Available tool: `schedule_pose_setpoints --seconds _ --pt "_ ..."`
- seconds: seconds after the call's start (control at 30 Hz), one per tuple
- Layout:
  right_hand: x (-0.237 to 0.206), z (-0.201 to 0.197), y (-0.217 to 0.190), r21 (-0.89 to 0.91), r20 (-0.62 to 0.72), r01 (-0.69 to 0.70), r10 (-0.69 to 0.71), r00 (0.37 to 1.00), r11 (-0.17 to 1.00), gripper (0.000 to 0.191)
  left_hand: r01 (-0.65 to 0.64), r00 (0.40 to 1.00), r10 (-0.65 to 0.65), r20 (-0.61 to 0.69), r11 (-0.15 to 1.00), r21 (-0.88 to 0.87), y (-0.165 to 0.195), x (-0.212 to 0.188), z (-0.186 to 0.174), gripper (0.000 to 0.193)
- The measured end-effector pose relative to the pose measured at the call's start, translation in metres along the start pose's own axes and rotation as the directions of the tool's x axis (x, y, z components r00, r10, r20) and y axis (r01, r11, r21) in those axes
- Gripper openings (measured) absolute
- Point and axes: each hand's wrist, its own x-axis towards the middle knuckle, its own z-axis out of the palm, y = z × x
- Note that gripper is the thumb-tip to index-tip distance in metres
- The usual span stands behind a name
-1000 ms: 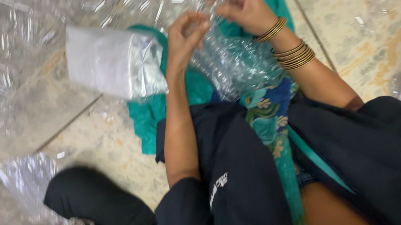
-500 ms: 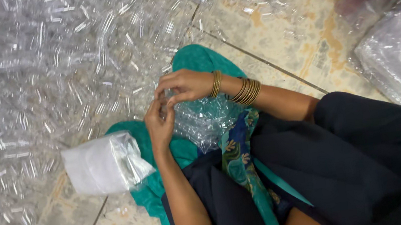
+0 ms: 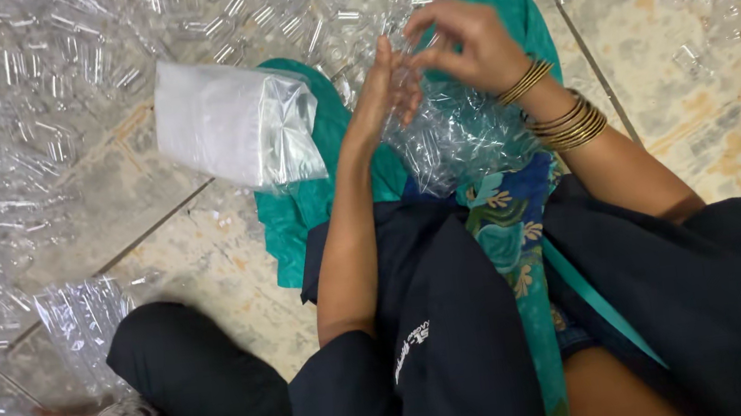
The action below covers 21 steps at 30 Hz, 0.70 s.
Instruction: The person sits on the floor and unpacks clear plastic cups from a plastic bag. They remove the cups one by one and place them on the floor, creating a growing pile of unpacked cups.
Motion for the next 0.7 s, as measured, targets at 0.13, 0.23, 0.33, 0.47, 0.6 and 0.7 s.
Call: schedule_pose_setpoints --seconds 0.13,0.23,0.33,0.47,0.6,0.7 --pt "0.005 0.032 0.009 -0.063 0.094 0.251 -0.245 0.965 0.966 0.04 -0.215 0.975 0.217 -0.037 0.974 0.071 -0.003 -0.005 -0.011 0.069" --pt "0.035 0.048 0.036 -0.122 0.044 0.3 -0.297 0.954 0.946 0.027 -0.309 0.907 0.288 -0.307 0.951 -0.021 0.0 -0.01 -0.03 0.059" --pt "0.078 0.067 0.067 -0.337 0.028 0.236 -0.24 0.97 0.912 0.024 -0.43 0.828 0.343 -0.443 0.896 -0.109 0.006 -0.011 -0.04 0.067" --pt "0.116 0.096 0.09 -0.595 0.123 0.228 -0.193 0.974 0.771 0.032 -0.392 0.842 0.303 -0.446 0.912 -0.121 0.011 -0.013 -0.04 0.071" --pt "0.117 0.091 0.092 -0.452 0.04 0.107 -0.099 0.994 0.885 0.026 -0.376 0.865 0.289 -0.41 0.915 -0.148 0.014 -0.013 -0.04 0.071" --pt "0.103 0.063 0.083 0.127 -0.044 0.077 -0.072 0.996 0.989 0.018 -0.264 0.883 0.19 -0.43 0.957 -0.119 0.018 -0.008 -0.038 0.063"
